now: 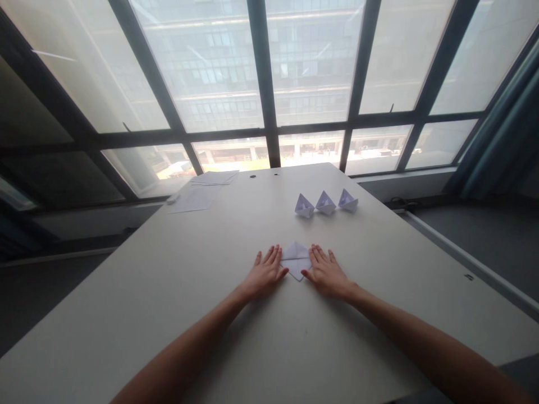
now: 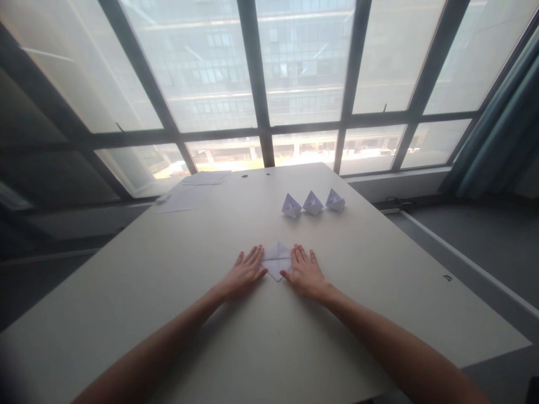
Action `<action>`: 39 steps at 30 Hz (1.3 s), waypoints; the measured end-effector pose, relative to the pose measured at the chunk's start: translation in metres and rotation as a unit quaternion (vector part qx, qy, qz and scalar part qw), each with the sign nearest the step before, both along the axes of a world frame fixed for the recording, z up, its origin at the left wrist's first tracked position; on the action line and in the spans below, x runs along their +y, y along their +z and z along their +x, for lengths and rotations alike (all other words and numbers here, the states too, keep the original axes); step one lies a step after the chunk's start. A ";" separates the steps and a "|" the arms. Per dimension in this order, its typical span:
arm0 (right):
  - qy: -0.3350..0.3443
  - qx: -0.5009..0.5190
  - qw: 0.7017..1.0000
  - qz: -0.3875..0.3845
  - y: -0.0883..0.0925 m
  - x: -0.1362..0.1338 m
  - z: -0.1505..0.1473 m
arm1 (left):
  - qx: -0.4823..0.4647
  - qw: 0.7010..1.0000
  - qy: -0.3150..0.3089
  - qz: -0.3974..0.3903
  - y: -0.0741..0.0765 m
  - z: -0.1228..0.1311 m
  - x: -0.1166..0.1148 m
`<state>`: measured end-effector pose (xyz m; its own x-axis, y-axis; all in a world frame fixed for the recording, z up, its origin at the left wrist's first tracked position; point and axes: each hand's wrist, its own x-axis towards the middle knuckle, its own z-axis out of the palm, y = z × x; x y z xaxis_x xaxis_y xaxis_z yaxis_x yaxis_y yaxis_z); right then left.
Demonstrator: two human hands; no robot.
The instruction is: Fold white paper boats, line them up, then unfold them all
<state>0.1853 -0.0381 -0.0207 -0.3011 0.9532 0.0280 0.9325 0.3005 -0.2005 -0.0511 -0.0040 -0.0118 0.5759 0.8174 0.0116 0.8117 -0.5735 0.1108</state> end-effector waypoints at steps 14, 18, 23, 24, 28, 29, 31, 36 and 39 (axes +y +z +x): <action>-0.006 0.017 1.000 -0.005 -0.005 0.003 -0.003 | -0.201 0.976 -0.021 0.082 -0.001 0.005 0.010; -0.002 0.026 1.000 0.008 -0.005 0.002 0.000 | -0.132 0.989 -0.038 0.048 -0.005 0.009 0.007; -0.099 0.039 0.994 0.029 -0.007 0.013 0.013 | -0.124 0.991 -0.036 0.044 -0.007 0.007 0.010; -0.112 0.050 0.992 0.032 -0.007 0.016 0.015 | -0.124 0.991 -0.037 0.045 -0.007 0.007 0.011; -0.095 0.100 0.989 0.051 -0.004 0.027 0.020 | -0.130 0.989 -0.042 0.051 -0.007 0.008 0.011; -0.080 0.108 0.989 0.060 -0.003 0.028 0.019 | -0.136 0.988 -0.043 0.052 -0.007 0.008 0.011; -0.053 0.121 0.988 0.084 -0.001 0.027 0.015 | -0.165 0.984 -0.046 0.050 -0.006 0.009 0.012; -0.024 0.168 0.978 0.120 0.001 0.022 0.007 | -0.255 0.966 -0.039 0.031 -0.002 0.009 0.013; -0.013 0.181 0.977 0.117 0.002 0.020 0.006 | -0.262 0.964 -0.015 0.033 -0.001 0.010 0.013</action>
<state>0.1913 -0.0183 -0.0183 -0.2066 0.9155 0.3451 0.8216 0.3539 -0.4470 -0.0416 0.0089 -0.0126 0.4993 0.7885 0.3591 0.6374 -0.6150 0.4641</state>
